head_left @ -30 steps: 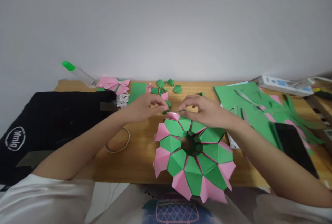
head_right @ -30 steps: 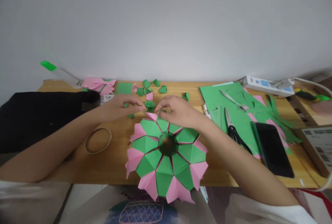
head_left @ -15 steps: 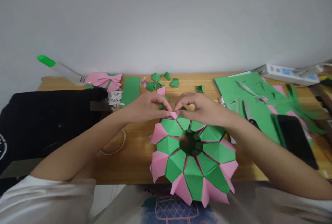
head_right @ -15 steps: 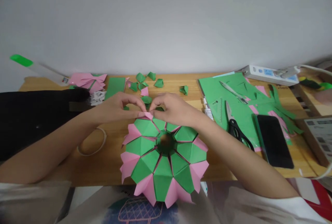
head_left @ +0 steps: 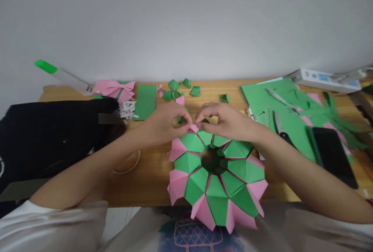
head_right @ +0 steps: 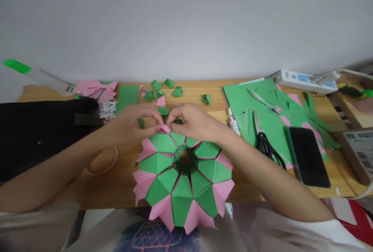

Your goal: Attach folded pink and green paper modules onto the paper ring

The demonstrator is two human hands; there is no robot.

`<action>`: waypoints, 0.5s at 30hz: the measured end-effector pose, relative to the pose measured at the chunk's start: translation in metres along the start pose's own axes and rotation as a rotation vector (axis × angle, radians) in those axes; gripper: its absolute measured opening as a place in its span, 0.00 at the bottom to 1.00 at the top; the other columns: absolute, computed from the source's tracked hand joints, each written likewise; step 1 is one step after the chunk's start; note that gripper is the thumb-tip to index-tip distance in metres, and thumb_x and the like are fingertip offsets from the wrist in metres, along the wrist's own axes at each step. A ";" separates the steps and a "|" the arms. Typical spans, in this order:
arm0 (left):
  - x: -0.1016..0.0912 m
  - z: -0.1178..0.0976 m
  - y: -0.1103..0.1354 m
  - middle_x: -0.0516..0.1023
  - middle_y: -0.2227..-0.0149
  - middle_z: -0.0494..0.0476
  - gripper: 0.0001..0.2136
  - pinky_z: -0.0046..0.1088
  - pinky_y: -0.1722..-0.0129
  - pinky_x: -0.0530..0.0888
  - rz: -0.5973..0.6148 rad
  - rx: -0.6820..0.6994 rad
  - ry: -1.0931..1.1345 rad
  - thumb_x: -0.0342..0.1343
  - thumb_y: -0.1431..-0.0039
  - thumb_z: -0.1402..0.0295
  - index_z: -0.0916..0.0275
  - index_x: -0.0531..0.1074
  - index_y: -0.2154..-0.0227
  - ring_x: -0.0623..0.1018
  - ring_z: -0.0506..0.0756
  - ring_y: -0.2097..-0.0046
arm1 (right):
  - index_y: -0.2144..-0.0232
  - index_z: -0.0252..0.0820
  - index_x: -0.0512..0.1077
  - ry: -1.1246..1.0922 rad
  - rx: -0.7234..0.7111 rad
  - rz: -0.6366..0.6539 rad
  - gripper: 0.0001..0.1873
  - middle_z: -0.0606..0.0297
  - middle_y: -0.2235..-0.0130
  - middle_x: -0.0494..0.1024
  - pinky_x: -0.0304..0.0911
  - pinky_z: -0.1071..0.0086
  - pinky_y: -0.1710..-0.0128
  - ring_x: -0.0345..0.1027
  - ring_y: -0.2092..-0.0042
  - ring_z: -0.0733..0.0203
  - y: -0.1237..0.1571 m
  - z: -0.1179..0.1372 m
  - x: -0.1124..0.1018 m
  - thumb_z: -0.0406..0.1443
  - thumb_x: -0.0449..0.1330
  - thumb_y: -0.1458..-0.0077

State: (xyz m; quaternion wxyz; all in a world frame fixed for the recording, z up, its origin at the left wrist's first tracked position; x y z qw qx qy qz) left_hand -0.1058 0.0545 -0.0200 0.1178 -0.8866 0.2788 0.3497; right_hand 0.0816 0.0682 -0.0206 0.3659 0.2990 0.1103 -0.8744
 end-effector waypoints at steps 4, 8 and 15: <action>-0.006 -0.002 0.003 0.81 0.67 0.55 0.08 0.28 0.62 0.69 0.020 0.068 0.028 0.55 0.43 0.66 0.61 0.78 0.69 0.77 0.53 0.64 | 0.69 0.41 0.77 -0.004 -0.002 0.016 0.08 0.64 0.66 0.80 0.62 0.68 0.62 0.71 0.65 0.63 -0.001 0.001 0.000 0.31 0.57 0.48; -0.010 0.000 0.003 0.82 0.65 0.55 0.10 0.26 0.62 0.70 0.074 0.032 0.135 0.54 0.41 0.64 0.61 0.79 0.65 0.77 0.52 0.64 | 0.69 0.40 0.77 -0.003 -0.002 0.000 0.08 0.64 0.66 0.80 0.62 0.68 0.61 0.71 0.64 0.63 0.000 0.002 -0.001 0.31 0.58 0.48; -0.004 0.008 -0.006 0.79 0.73 0.52 0.12 0.24 0.69 0.69 0.136 -0.200 0.247 0.55 0.48 0.60 0.62 0.78 0.74 0.75 0.51 0.69 | 0.68 0.40 0.77 -0.002 -0.034 0.006 0.07 0.63 0.65 0.80 0.62 0.67 0.61 0.71 0.63 0.62 0.001 0.003 0.001 0.32 0.58 0.47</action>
Point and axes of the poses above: each hand's wrist, its own y-axis away from the middle knuckle, its own x-axis out of the palm, z = x × y, the point moved 2 cm from there along -y, towards the middle knuckle
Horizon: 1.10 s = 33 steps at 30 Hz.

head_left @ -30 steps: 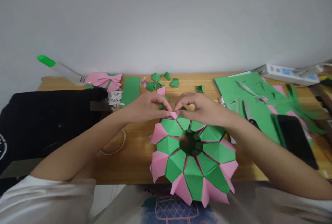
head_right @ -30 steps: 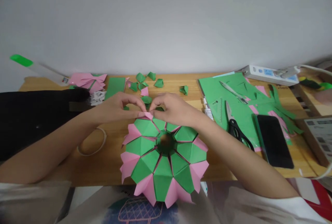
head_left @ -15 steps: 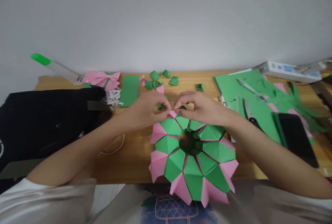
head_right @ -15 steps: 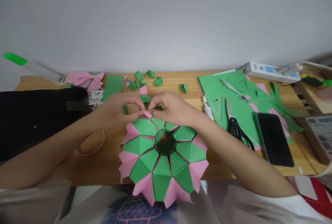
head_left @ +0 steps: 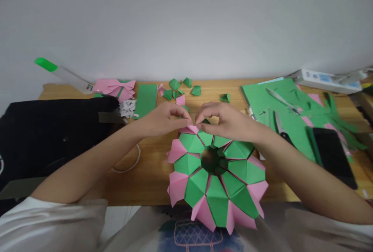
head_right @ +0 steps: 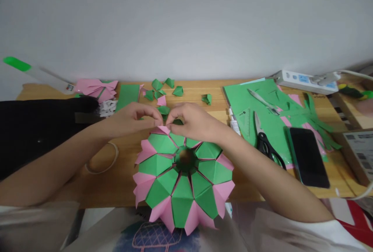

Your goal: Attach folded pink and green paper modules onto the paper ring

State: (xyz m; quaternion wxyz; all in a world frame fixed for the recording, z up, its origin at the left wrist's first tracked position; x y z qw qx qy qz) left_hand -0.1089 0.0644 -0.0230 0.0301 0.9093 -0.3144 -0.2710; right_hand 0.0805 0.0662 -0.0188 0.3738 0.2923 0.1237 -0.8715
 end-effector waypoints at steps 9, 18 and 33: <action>-0.001 -0.004 0.001 0.80 0.70 0.53 0.11 0.26 0.68 0.68 -0.016 0.061 -0.114 0.54 0.48 0.62 0.62 0.78 0.74 0.76 0.52 0.67 | 0.68 0.40 0.77 0.019 -0.026 -0.006 0.07 0.64 0.66 0.80 0.62 0.68 0.61 0.71 0.63 0.63 -0.001 0.000 0.000 0.31 0.58 0.47; 0.003 -0.008 0.002 0.79 0.69 0.54 0.10 0.30 0.63 0.67 -0.057 0.198 -0.344 0.54 0.43 0.63 0.63 0.75 0.73 0.75 0.54 0.65 | 0.67 0.41 0.78 -0.099 -0.014 0.075 0.09 0.66 0.64 0.80 0.64 0.70 0.62 0.71 0.63 0.65 -0.002 -0.010 -0.002 0.31 0.57 0.45; 0.002 -0.003 0.002 0.77 0.67 0.53 0.10 0.29 0.61 0.68 -0.058 0.208 -0.332 0.55 0.42 0.60 0.61 0.74 0.71 0.74 0.54 0.62 | 0.64 0.42 0.78 -0.120 -0.015 0.147 0.10 0.64 0.57 0.79 0.66 0.65 0.53 0.72 0.56 0.61 -0.003 -0.015 -0.004 0.29 0.60 0.48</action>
Point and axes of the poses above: each hand's wrist, its own y-axis away from the middle knuckle, its own x-axis out of the palm, z = x × y, the point moved 2 cm from there along -y, towards the middle knuckle
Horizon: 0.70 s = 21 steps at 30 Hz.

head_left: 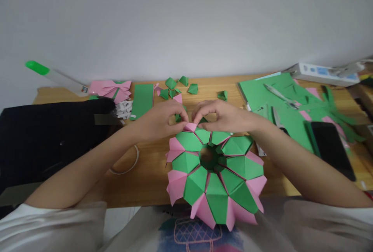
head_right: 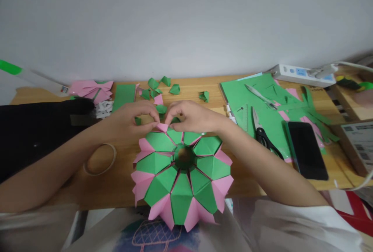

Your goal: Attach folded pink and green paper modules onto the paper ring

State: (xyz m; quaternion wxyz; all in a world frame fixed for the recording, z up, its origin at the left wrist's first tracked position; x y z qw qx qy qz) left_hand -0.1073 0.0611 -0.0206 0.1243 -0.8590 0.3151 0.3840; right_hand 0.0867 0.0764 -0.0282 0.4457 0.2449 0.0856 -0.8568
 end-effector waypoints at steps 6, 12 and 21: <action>0.001 0.001 0.000 0.77 0.67 0.53 0.10 0.29 0.61 0.68 -0.007 0.011 0.014 0.56 0.42 0.60 0.61 0.74 0.72 0.74 0.54 0.62 | 0.64 0.41 0.78 0.004 0.007 0.000 0.10 0.62 0.57 0.79 0.65 0.64 0.53 0.72 0.56 0.60 0.000 0.001 -0.001 0.29 0.60 0.49; 0.000 0.001 0.001 0.77 0.67 0.53 0.08 0.30 0.60 0.68 0.005 0.023 0.018 0.54 0.42 0.63 0.61 0.74 0.71 0.74 0.54 0.62 | 0.64 0.43 0.79 0.020 -0.033 -0.001 0.11 0.65 0.60 0.79 0.65 0.66 0.56 0.71 0.58 0.62 0.001 -0.002 -0.001 0.29 0.59 0.48; -0.001 0.002 0.001 0.78 0.67 0.53 0.09 0.30 0.60 0.68 0.017 0.019 0.068 0.55 0.42 0.61 0.60 0.74 0.71 0.74 0.54 0.62 | 0.64 0.44 0.78 -0.031 -0.078 0.019 0.08 0.65 0.60 0.79 0.65 0.66 0.56 0.71 0.58 0.63 -0.001 -0.010 -0.003 0.31 0.60 0.47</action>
Point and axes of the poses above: each hand's wrist, its own y-axis away from the middle knuckle, its own x-axis out of the palm, z = x × y, the point moved 2 cm from there along -y, towards the middle knuckle
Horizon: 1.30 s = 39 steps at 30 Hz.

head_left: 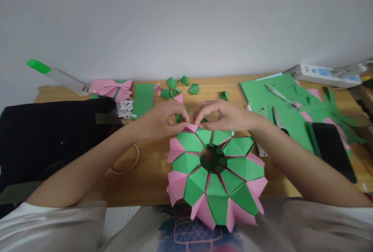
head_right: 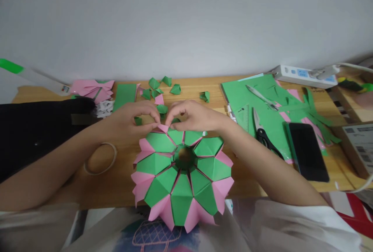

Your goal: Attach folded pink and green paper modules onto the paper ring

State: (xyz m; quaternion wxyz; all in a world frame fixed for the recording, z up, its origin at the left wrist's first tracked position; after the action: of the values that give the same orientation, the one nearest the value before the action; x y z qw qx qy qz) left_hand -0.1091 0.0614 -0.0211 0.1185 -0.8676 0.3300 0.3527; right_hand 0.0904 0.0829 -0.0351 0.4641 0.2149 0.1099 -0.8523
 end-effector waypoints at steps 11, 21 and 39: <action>-0.001 0.001 0.001 0.78 0.65 0.53 0.08 0.29 0.59 0.69 0.008 0.021 0.014 0.55 0.41 0.62 0.61 0.74 0.69 0.75 0.53 0.61 | 0.64 0.42 0.77 -0.033 0.003 0.008 0.07 0.65 0.61 0.79 0.64 0.66 0.56 0.71 0.58 0.63 0.000 -0.001 -0.001 0.34 0.61 0.45; -0.001 0.001 -0.001 0.78 0.66 0.52 0.09 0.29 0.59 0.69 0.019 0.007 0.021 0.55 0.41 0.61 0.60 0.74 0.70 0.75 0.53 0.61 | 0.64 0.43 0.77 -0.050 0.008 0.012 0.07 0.65 0.61 0.79 0.64 0.67 0.56 0.71 0.58 0.62 0.002 -0.001 0.000 0.33 0.61 0.47; 0.002 -0.007 0.006 0.78 0.67 0.52 0.04 0.31 0.59 0.70 -0.060 0.068 -0.059 0.53 0.44 0.69 0.60 0.72 0.71 0.75 0.53 0.62 | 0.71 0.42 0.72 0.199 0.364 0.011 0.07 0.61 0.65 0.76 0.57 0.64 0.58 0.66 0.59 0.55 -0.018 0.027 0.021 0.38 0.56 0.48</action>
State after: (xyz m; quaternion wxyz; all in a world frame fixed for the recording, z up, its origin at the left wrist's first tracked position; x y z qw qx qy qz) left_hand -0.1087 0.0531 -0.0171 0.1680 -0.8616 0.3122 0.3632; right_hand 0.0578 0.0669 -0.0214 0.4089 0.3791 -0.0016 -0.8301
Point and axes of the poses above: each hand's wrist, its own y-axis away from the middle knuckle, its own x-axis out of the palm, z = x × y, the point moved 2 cm from there along -y, towards the middle knuckle
